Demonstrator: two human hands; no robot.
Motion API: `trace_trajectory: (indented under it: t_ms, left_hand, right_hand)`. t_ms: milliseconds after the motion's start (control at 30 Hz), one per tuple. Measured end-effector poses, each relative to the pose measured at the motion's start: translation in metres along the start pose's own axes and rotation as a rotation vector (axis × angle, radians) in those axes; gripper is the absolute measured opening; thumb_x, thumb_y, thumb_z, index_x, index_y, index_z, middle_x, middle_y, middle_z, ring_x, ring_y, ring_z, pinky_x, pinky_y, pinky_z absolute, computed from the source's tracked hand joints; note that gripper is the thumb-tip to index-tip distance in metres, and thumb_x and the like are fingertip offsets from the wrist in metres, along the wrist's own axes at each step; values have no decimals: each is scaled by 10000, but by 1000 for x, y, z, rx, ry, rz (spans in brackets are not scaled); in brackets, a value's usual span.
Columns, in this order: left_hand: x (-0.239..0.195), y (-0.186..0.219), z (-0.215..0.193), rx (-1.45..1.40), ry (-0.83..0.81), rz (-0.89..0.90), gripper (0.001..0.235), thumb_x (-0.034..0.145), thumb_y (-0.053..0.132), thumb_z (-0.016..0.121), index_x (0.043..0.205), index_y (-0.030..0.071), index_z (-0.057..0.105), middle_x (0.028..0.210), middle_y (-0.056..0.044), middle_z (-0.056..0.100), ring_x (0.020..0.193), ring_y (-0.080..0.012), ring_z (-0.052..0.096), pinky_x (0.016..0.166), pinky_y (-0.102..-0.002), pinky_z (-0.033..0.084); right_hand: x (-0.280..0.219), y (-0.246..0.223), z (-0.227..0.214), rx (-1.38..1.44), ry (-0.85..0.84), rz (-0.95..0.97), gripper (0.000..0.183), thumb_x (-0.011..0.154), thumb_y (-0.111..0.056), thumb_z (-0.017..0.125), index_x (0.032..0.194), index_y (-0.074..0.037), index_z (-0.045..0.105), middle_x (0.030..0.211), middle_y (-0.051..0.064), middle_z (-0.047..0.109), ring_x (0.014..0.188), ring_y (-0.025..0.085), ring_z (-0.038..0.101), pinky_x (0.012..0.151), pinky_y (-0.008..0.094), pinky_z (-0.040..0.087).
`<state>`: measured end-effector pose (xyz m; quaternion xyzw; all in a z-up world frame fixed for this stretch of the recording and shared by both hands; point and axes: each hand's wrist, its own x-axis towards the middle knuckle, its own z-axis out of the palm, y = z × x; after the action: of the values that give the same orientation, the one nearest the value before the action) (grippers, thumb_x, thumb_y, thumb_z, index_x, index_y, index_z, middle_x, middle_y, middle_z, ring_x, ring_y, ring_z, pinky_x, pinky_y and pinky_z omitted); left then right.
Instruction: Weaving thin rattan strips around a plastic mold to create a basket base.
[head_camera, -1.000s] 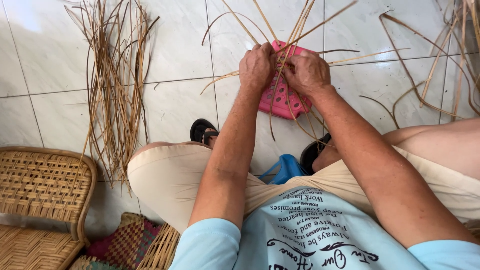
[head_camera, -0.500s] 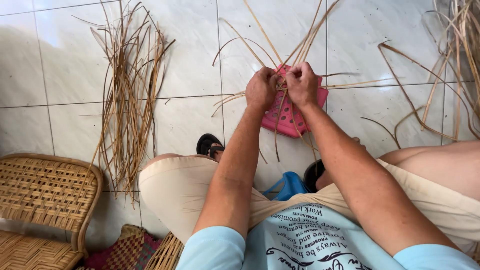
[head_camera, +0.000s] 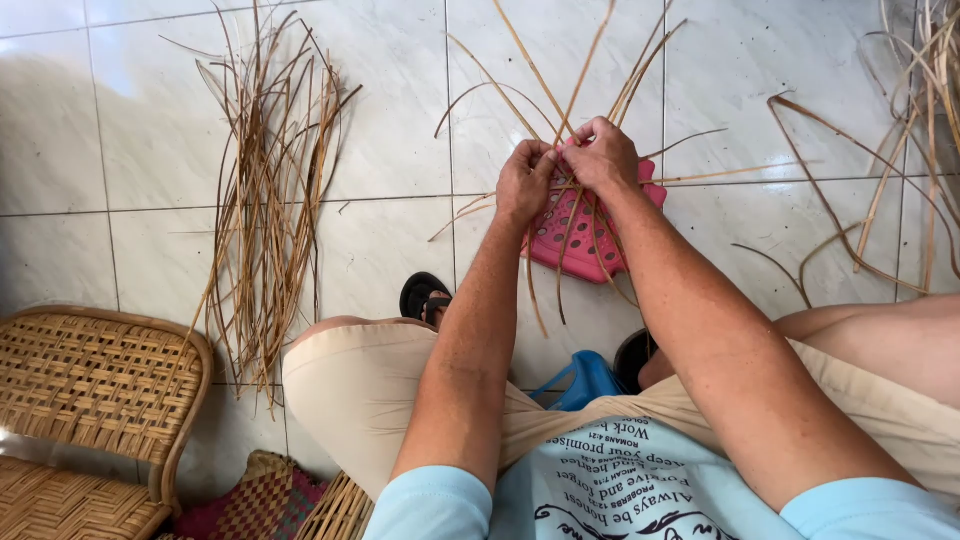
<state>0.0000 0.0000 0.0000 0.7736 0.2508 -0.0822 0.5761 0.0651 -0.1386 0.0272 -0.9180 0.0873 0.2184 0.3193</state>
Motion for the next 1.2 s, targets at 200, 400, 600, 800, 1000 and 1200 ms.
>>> trace_trajectory:
  t_ms: [200, 400, 600, 800, 1000, 1200]
  left_hand:
    - [-4, -11, 5, -600, 16, 230, 77, 1045, 188, 637, 1094, 129, 645, 767, 38, 614, 759, -57, 565, 697, -220, 460]
    - [0, -8, -3, 108, -12, 150, 129, 942, 387, 689, 1052, 325, 715, 765, -40, 721, 833, -293, 730, 798, -439, 556]
    - [23, 5, 9, 812, -20, 463, 171, 935, 465, 580, 964, 404, 737, 916, 36, 682, 952, -260, 724, 818, -432, 625]
    - [38, -7, 21, 798, -93, 590, 234, 976, 283, 519, 1023, 299, 747, 962, -56, 646, 922, -366, 739, 800, -490, 643]
    - [24, 5, 10, 814, -37, 647, 125, 946, 341, 629, 967, 279, 736, 930, -42, 653, 910, -329, 746, 805, -445, 638]
    - [25, 5, 2, 654, -99, 591, 78, 931, 283, 686, 986, 251, 731, 948, -62, 676, 929, -365, 745, 820, -490, 633]
  right_hand:
    - [0, 13, 3, 132, 93, -57, 369, 826, -586, 730, 930, -232, 710, 849, 29, 742, 1015, 294, 727, 851, 456, 576]
    - [-26, 29, -4, 415, 110, -271, 289, 980, -382, 656, 1018, -96, 667, 794, 139, 732, 870, 287, 761, 771, 464, 568]
    - [-32, 40, 8, 426, 223, -517, 137, 988, -192, 693, 1048, -69, 697, 764, 154, 689, 786, 265, 695, 679, 398, 533]
    - [-54, 27, -12, 353, 110, -383, 432, 887, -204, 764, 1293, -124, 642, 900, 106, 752, 836, 236, 754, 762, 401, 624]
    - [-54, 60, -27, -143, 304, -736, 355, 875, -138, 777, 1218, -162, 686, 998, 107, 606, 968, 410, 680, 833, 539, 569]
    - [-30, 95, 3, -220, 347, -717, 140, 891, -279, 789, 1030, -287, 807, 901, 18, 671, 931, 297, 701, 853, 440, 594]
